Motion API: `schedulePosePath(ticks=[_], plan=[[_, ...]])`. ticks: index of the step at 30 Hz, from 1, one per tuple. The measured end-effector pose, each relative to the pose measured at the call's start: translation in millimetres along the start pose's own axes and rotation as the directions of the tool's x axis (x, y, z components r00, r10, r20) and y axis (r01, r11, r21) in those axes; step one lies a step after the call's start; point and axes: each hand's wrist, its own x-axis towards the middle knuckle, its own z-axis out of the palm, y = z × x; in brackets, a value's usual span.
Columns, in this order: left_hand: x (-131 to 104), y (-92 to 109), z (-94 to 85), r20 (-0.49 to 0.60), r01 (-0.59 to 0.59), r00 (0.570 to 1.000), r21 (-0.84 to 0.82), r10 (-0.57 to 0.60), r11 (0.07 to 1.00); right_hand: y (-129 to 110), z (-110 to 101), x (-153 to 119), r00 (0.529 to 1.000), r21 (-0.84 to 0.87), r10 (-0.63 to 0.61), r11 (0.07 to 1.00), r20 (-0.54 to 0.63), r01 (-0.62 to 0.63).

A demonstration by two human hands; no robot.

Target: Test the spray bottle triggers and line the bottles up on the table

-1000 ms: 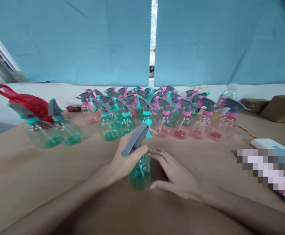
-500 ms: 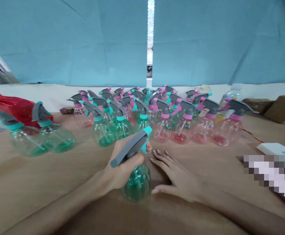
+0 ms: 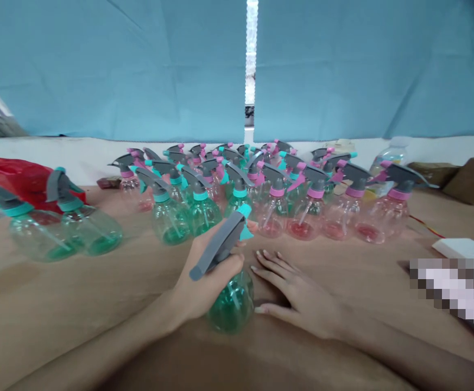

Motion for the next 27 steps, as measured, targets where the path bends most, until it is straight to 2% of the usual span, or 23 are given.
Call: schedulePosePath(ticks=[3,15,27], plan=[[-0.3,0.0,0.1,0.017,0.001,1.000,-0.056,0.000,0.998,1.3,2.1,-0.9,1.000,0.007,0.008,1.000,-0.016,-0.008],[0.9,-0.9,-1.6,0.077,0.003,0.997,-0.063,0.001,0.998,1.9,3.0,-1.6,1.000,0.038,0.001,0.999,-0.030,0.000],[-0.6,-1.8,-1.7,0.062,0.038,0.997,-0.026,-0.037,0.999,3.0,3.5,-2.2,1.000,0.027,0.008,1.000,-0.025,-0.007]])
